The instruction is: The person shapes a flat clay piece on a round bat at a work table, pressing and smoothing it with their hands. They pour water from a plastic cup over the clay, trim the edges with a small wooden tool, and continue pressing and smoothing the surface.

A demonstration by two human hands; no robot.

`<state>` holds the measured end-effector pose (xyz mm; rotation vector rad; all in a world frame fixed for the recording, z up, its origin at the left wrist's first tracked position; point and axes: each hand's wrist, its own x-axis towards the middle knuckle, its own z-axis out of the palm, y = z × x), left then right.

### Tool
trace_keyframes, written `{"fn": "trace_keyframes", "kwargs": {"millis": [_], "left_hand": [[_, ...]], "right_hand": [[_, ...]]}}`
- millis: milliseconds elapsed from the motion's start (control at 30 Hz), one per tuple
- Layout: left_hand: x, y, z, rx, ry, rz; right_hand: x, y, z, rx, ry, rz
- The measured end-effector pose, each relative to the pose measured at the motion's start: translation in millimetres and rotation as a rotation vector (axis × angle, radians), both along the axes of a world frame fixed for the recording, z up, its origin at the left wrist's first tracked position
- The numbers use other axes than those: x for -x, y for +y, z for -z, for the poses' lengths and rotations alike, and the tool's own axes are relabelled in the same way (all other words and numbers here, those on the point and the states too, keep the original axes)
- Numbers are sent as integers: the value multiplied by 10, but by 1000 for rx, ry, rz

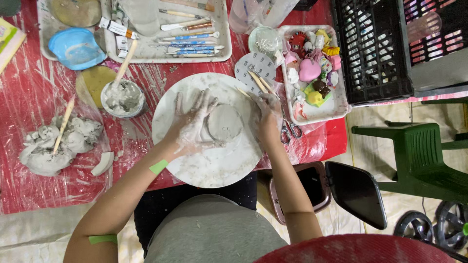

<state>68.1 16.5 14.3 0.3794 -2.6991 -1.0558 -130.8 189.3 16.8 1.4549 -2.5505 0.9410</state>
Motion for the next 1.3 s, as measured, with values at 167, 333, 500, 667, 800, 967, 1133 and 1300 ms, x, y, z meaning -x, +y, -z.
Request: {"fn": "trace_keyframes", "kwargs": {"millis": [167, 333, 500, 667, 800, 967, 1133, 1300], "left_hand": [[-50, 60, -93, 152, -76, -35], [-259, 303, -164, 139, 23, -225], [-253, 104, -68, 235, 22, -101], [-203, -63, -54, 153, 71, -57], [-185, -108, -83, 135, 92, -49], [-184, -187, -58, 105, 162, -75], [-212, -196, -52, 99, 155, -91], [-207, -173, -97, 155, 211, -4]], "right_hand": [[237, -5, 251, -101, 83, -103], [369, -127, 190, -117, -48, -211], [293, -297, -240, -114, 155, -518], [222, -345, -437, -203, 317, -461], [269, -332, -318, -161, 240, -430], [356, -340, -220, -289, 311, -505], [399, -318, -263, -192, 326, -512], [419, -97, -223, -266, 171, -275]]}}
